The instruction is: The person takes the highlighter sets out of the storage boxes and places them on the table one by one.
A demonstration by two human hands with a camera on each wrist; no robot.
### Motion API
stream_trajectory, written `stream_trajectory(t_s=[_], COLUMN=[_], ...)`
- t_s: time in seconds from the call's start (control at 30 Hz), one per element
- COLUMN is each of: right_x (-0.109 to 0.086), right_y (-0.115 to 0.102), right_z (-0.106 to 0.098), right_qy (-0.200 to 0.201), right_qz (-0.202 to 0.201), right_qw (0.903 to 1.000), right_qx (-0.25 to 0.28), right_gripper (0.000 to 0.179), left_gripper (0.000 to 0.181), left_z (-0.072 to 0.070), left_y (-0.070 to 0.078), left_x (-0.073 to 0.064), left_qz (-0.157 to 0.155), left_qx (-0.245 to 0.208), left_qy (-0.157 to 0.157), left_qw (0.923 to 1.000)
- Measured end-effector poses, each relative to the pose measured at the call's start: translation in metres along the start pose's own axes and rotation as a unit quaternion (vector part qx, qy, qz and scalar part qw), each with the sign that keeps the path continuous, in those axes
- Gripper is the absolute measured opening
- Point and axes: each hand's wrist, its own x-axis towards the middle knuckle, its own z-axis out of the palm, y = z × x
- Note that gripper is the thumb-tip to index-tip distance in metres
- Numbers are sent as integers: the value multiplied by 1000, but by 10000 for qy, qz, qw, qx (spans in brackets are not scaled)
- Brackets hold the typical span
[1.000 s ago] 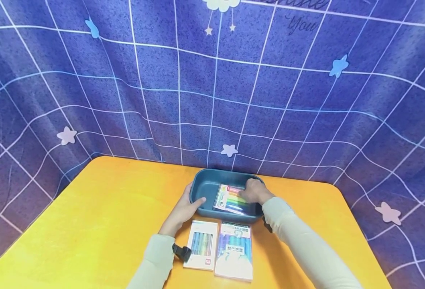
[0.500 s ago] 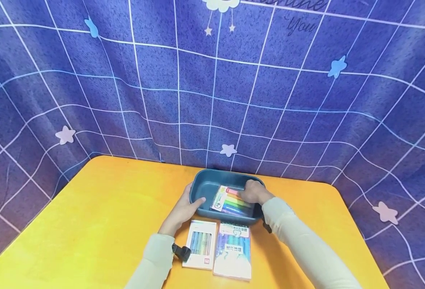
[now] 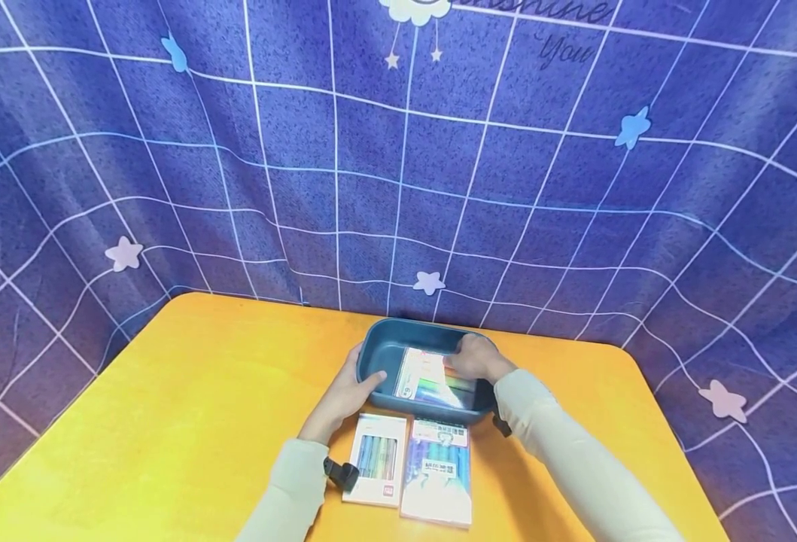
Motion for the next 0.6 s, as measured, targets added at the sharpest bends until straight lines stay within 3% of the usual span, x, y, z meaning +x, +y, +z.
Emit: stream_trajectory(t_s=[0.37,0.6], right_x=[-16,-24], right_y=[-6,-10], right_z=[-13,-19], right_qy=[-127,-281], right_qz=[-369,-277], right_qw=[9992,9985], right_qx=[99,383], right_gripper=[18,11], left_gripper=[71,71], left_z=[0,0], left_y=[0,-1], left_x=[-1,0], left_qz=[-13,22], left_qx=[44,50], left_qy=[8,-7], left_qw=[10000,10000])
